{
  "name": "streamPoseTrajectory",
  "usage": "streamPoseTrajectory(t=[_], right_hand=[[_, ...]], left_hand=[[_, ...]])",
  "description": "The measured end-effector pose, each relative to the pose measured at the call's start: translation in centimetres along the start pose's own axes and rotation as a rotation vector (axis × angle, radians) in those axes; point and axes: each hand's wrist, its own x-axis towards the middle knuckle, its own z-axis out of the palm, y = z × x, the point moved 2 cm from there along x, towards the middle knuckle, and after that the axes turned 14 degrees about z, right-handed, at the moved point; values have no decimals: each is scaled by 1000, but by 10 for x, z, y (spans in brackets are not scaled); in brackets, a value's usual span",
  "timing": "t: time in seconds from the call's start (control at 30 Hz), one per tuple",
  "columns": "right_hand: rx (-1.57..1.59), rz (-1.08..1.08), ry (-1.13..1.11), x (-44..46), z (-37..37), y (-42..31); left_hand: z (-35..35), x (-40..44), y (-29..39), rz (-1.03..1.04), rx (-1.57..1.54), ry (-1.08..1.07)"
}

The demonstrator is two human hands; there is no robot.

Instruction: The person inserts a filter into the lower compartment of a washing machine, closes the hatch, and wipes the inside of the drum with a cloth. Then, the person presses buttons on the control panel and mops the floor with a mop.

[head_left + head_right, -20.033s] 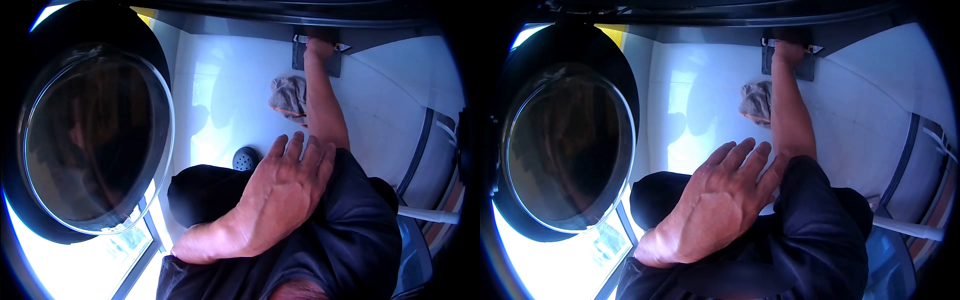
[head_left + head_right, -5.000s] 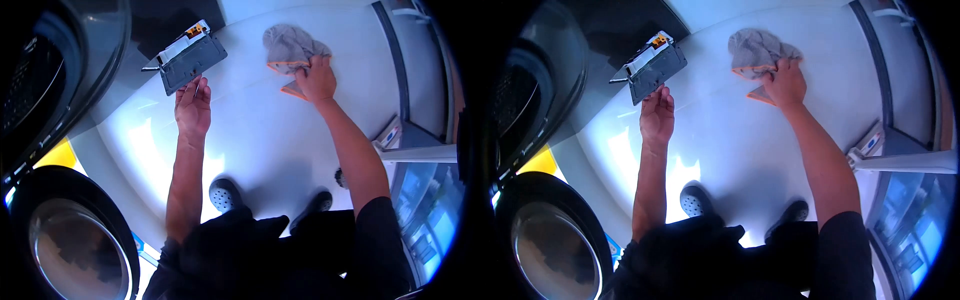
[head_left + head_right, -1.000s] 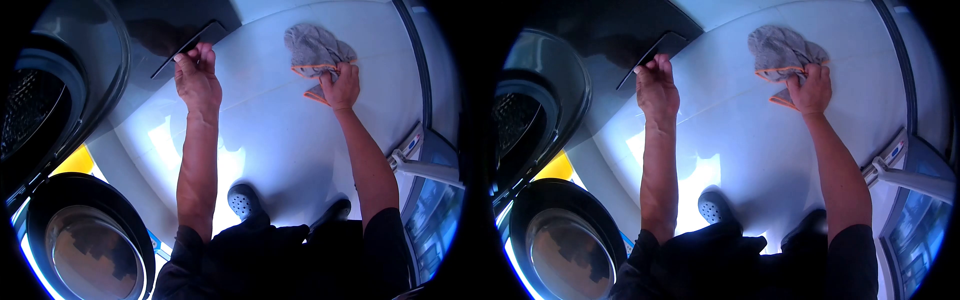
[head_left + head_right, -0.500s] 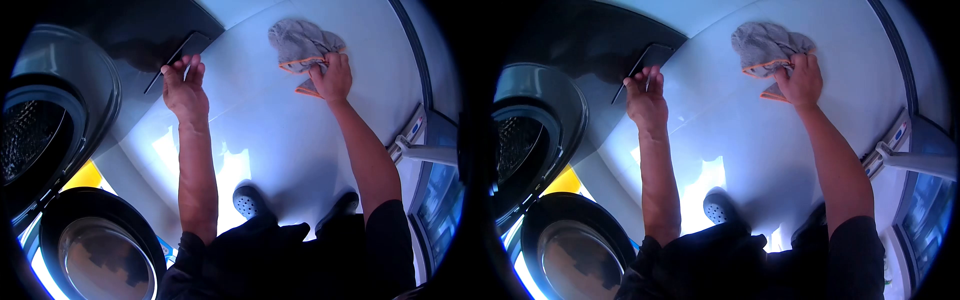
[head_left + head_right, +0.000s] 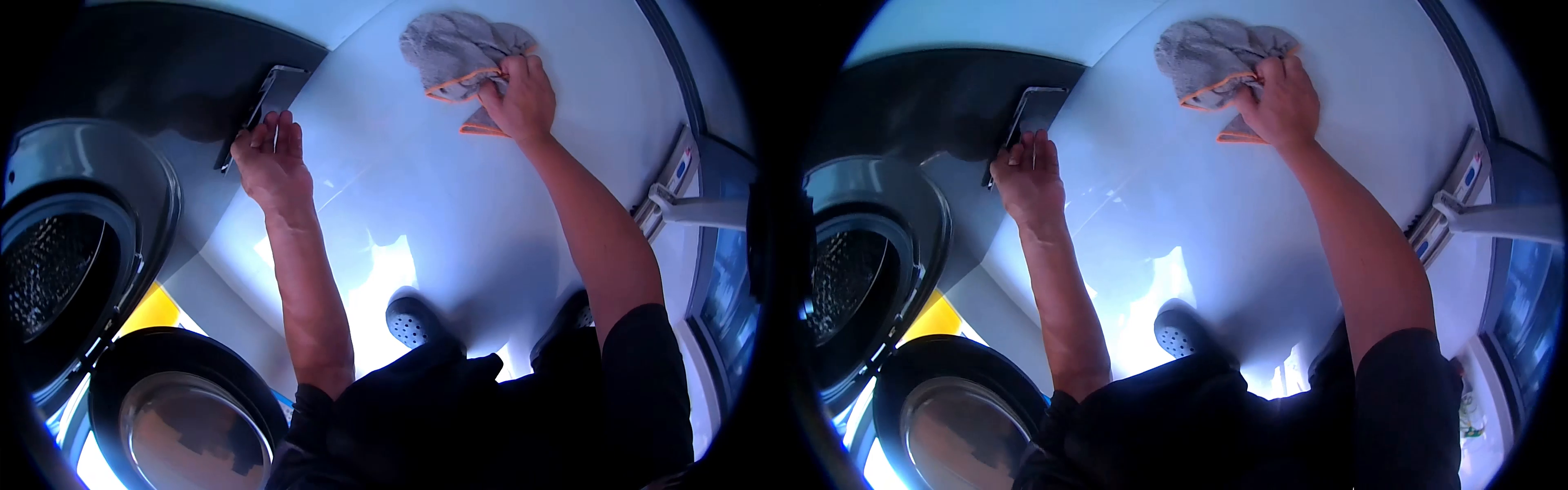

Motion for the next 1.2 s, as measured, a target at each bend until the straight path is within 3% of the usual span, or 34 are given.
streamPoseTrajectory(t=[0.23, 0.53, 0.87, 1.2], right_hand=[[-34, -3, 3, 1, 1, 0], [-12, 5, -26, -1, -1, -1], [-25, 21, -47, 1, -2, -4], [4, -12, -10, 2, 0, -3]], left_hand=[[-7, 11, -7, 30, -124, -158], [-25, -20, -35, -82, -118, -127], [-16, 28, -26, 76, -284, -311], [-17, 33, -31, 93, -245, -271]])
